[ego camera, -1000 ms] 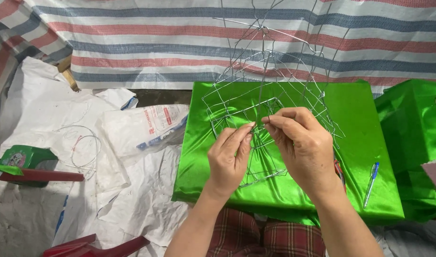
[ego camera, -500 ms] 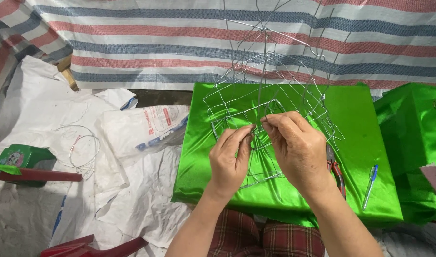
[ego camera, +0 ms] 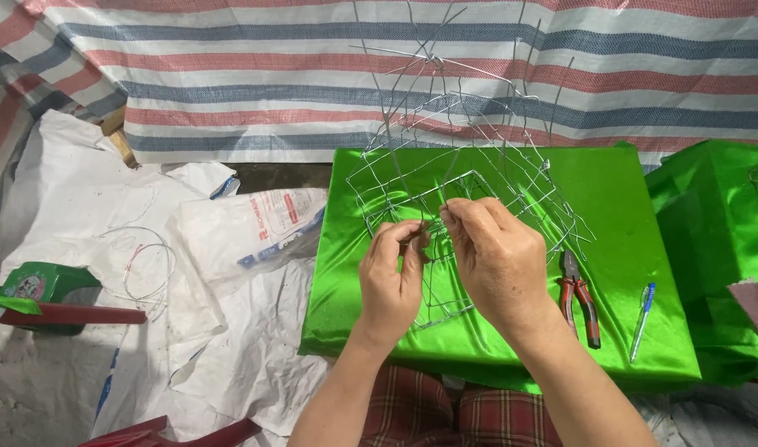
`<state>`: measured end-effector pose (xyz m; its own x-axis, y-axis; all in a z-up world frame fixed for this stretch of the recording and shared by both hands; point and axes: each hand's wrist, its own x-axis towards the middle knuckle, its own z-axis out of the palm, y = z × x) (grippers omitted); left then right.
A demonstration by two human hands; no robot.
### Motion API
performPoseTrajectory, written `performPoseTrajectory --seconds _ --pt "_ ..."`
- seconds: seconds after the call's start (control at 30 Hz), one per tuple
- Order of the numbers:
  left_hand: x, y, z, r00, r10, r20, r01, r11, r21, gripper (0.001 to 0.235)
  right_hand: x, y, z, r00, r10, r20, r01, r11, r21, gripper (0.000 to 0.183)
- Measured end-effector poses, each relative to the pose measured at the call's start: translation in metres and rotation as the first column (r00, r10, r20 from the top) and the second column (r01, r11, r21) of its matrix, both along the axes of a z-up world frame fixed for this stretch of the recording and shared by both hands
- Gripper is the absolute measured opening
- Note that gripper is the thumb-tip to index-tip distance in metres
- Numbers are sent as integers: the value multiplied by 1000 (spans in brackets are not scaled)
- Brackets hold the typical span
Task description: Assembling a wire cage by manually bending and joining metal wire segments, occasionally using pliers for precision.
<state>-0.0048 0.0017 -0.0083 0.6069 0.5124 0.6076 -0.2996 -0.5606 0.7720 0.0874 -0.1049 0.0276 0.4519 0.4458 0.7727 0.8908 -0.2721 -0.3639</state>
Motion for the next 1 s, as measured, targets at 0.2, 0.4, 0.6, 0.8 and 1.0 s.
performPoseTrajectory --seconds 0.2,0.4,0.6,0.8,1.0 --pt "4 0 -8 999 28 22 -28 999 29 18 0 0 1 1000 -3 -10 3 1000 -7 6" --pt "4 1 -9 1000 17 5 -17 1000 21 18 -2 1 5 1000 -11 -8 11 1000 -17 6" --pt "3 1 -9 1000 16 9 -16 999 29 18 -1 0 1 1000 -15 -3 15 1000 -19 5" --pt "6 2 -6 1000 8 9 -8 998 58 15 -1 0 2 1000 -25 -4 25 1000 -1 4" --pt "5 0 4 1000 0 -3 1 997 82 15 -1 0 5 1000 -3 -1 3 1000 15 3"
